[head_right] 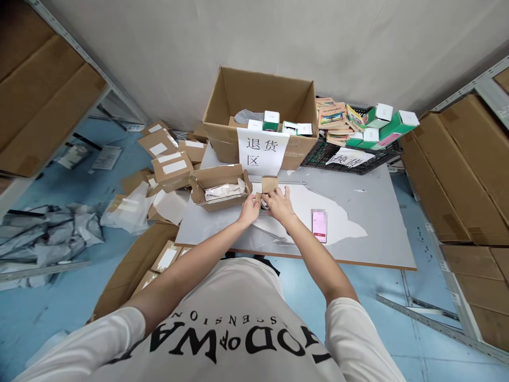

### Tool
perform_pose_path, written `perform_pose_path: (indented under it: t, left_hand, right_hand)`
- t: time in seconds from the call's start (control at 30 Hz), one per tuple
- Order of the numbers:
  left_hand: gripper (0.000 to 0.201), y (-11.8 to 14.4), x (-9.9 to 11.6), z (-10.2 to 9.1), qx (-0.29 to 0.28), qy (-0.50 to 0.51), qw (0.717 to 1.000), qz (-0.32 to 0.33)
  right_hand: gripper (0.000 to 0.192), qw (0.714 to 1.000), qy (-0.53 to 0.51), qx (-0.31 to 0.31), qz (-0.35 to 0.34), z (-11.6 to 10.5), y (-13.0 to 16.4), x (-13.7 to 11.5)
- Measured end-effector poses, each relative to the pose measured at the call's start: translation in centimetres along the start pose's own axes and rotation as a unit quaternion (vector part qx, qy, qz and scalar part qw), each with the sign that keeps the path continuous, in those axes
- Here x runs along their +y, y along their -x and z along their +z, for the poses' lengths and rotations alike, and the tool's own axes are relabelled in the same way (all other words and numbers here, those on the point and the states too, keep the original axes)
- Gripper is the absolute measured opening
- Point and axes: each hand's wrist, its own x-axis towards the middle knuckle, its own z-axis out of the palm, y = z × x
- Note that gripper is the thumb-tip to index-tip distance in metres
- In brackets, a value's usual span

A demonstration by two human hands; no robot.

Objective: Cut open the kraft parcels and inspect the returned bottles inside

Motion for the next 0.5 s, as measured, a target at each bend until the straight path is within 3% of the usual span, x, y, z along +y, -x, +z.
perform_pose_path:
  t: [0.27, 0.5]
  left_hand:
    - [0.024, -0.3, -0.5, 0.3, 0.004, 0.015, 1.000, -0.012]
    - [0.024, -0.5, -1.2, 1.0, 0.009, 0.052, 0.998, -0.039]
  right_hand:
    - [0.053, 0.998, -0.051, -0.046, -0.002, 0.9, -0.3, 0.7]
    - [0.056, 0.995, -0.087, -0.052, -0.004, 1.6, 0.2, 1.5]
